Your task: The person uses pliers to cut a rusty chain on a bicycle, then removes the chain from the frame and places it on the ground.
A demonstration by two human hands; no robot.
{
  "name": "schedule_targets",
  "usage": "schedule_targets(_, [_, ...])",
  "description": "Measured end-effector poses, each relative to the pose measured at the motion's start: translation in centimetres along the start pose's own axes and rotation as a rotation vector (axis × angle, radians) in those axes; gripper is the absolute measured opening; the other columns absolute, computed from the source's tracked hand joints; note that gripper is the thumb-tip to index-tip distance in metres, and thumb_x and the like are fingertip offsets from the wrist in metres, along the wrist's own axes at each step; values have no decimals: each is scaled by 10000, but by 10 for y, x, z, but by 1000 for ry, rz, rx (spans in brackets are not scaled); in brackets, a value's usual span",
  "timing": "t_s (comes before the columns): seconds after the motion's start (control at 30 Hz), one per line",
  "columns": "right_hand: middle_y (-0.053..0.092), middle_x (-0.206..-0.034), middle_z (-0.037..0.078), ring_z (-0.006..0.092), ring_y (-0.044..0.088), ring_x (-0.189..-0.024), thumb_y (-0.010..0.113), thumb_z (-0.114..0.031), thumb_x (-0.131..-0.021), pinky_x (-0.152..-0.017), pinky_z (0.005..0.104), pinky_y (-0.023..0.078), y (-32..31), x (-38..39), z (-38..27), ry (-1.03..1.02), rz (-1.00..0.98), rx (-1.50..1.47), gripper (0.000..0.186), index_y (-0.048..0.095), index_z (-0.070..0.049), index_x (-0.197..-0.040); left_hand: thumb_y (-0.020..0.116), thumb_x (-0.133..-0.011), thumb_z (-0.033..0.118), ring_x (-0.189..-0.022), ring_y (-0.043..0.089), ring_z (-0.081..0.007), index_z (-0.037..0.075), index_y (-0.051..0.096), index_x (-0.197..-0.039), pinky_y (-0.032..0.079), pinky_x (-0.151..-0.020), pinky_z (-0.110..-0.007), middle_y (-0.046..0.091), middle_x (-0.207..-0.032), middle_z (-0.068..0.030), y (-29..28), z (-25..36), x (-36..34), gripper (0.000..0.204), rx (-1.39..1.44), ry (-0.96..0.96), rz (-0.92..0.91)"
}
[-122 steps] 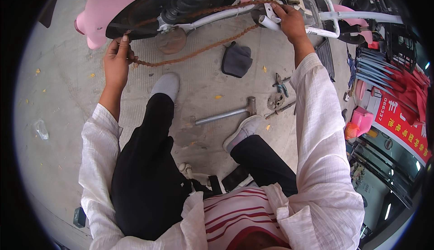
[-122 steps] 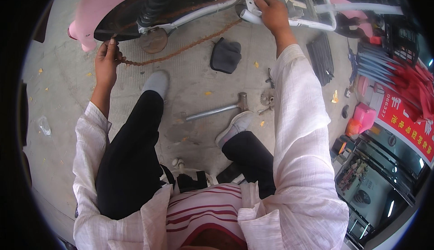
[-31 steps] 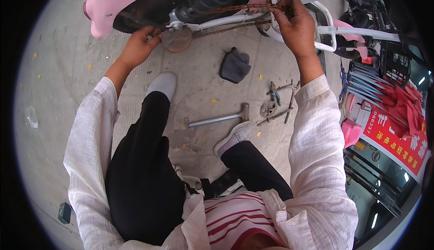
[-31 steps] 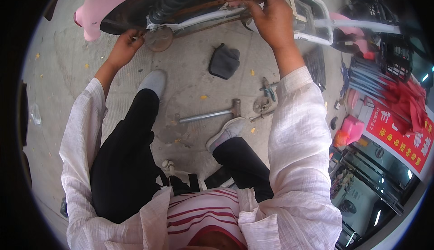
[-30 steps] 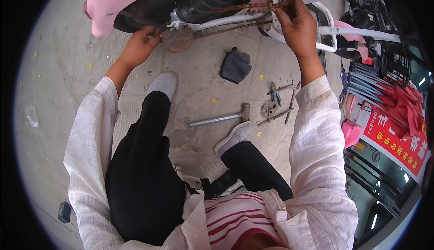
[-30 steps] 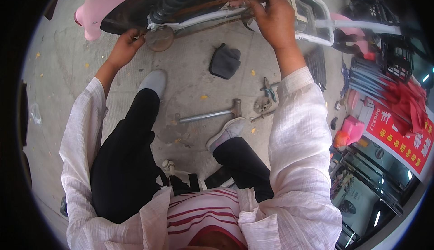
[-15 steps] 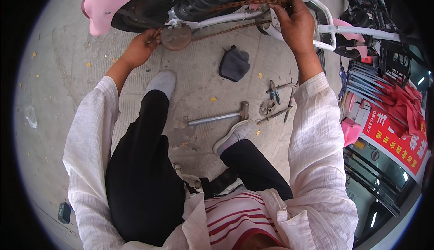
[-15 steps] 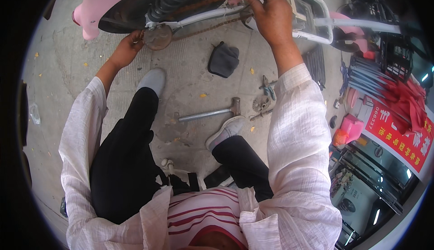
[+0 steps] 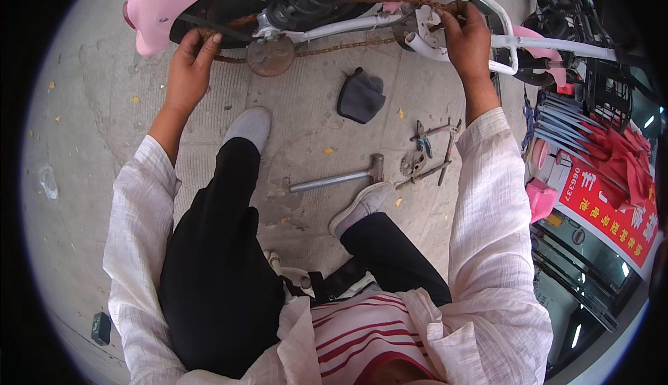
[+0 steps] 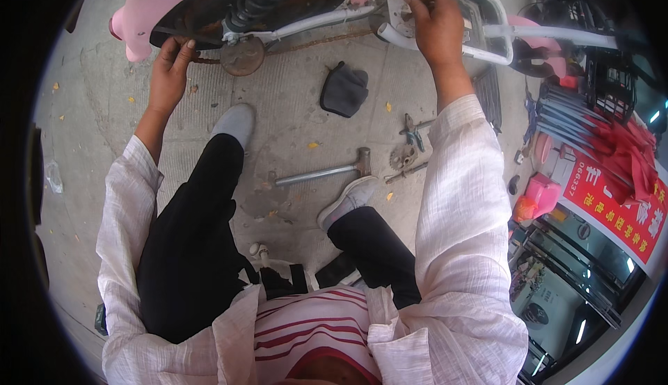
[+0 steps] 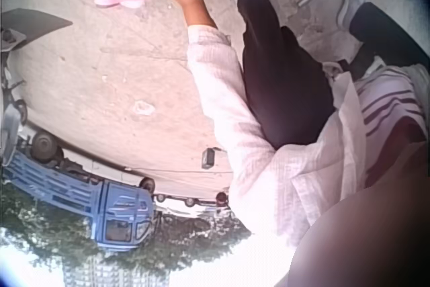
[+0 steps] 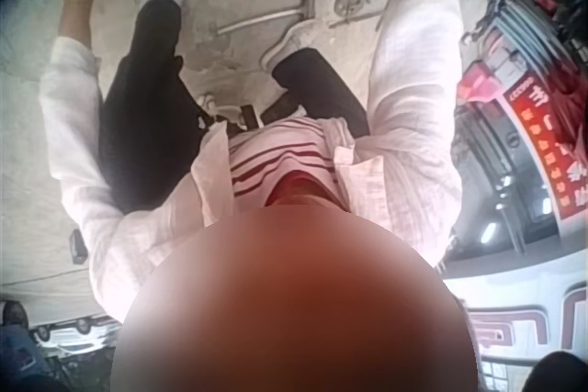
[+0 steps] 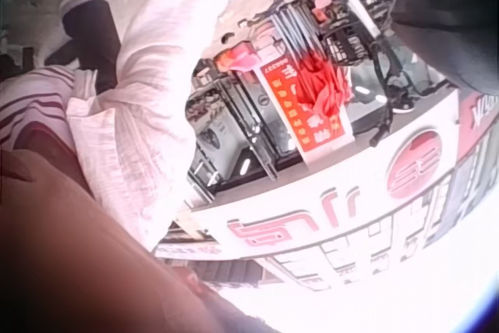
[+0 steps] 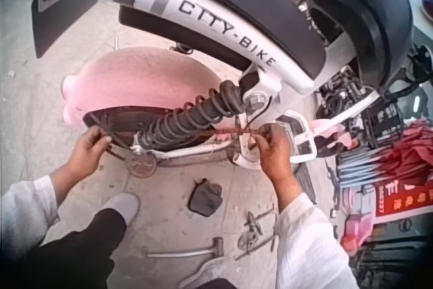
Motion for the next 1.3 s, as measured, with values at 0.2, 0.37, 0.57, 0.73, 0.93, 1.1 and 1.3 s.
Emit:
schedule_targets(0.2, [682,-835,113,238,671,-740,657,-188,-856,-680,326,502,12,11,31,85,32,46,193,592,-32,-951,585,-941,174,-795,496,-70,8,587,-1018,427,-722,-230,589,-881,5,2,8,-3,182,12,7,12])
schedule_targets(0.37, [682,-857,132,281,668,-767,642,-212,-863,-699,354,500,17,11,42,160,70,43,207,591,-40,-966,573,-947,149,-889,515,-75,14,570,-1084,431,-792,-243,607,-987,-1,2,6,-2,192,44,-9,-41])
schedule_targets(0.57, [681,-878,145,331,657,-822,634,-222,-865,-738,380,499,18,16,45,90,125,111,223,582,-49,-995,578,-941,136,-990,531,-91,18,553,-1182,424,-852,-245,617,-1104,-23,5,4,0,269,75,-15,-43])
schedule_targets(0.73, [676,-889,159,364,643,-845,631,-225,-865,-748,398,497,20,17,42,101,118,162,212,576,-65,-991,576,-944,144,-1012,532,-100,12,539,-1206,428,-861,-255,609,-1143,-35,4,4,0,296,29,-43,-50])
schedule_targets(0.93, [678,-887,153,365,645,-842,617,-224,-872,-743,404,498,20,18,39,104,125,173,197,572,-69,-986,571,-949,158,-1003,529,-103,6,535,-1205,433,-855,-259,606,-1137,-41,5,5,2,300,27,-72,-66])
schedule_targets(1.1, [682,-931,158,336,656,-871,612,-218,-882,-760,384,504,20,18,38,113,112,187,214,572,-65,-1027,569,-950,159,-978,528,-101,1,539,-1189,435,-837,-257,607,-1124,-40,7,9,3,288,2,-72,-66])
schedule_targets(1.3, [677,-934,168,372,641,-880,604,-215,-877,-765,403,497,21,18,38,119,121,168,210,572,-68,-1024,571,-948,154,-1001,527,-98,-1,532,-1206,428,-851,-249,604,-1128,-34,5,8,4,304,8,-72,-76])
Point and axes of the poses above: each hand's wrist, its own x-axis away from the middle knuckle, its own y-axis out of the palm, z = x × y, the point moved 2 cm from there along -x, towards the middle knuckle
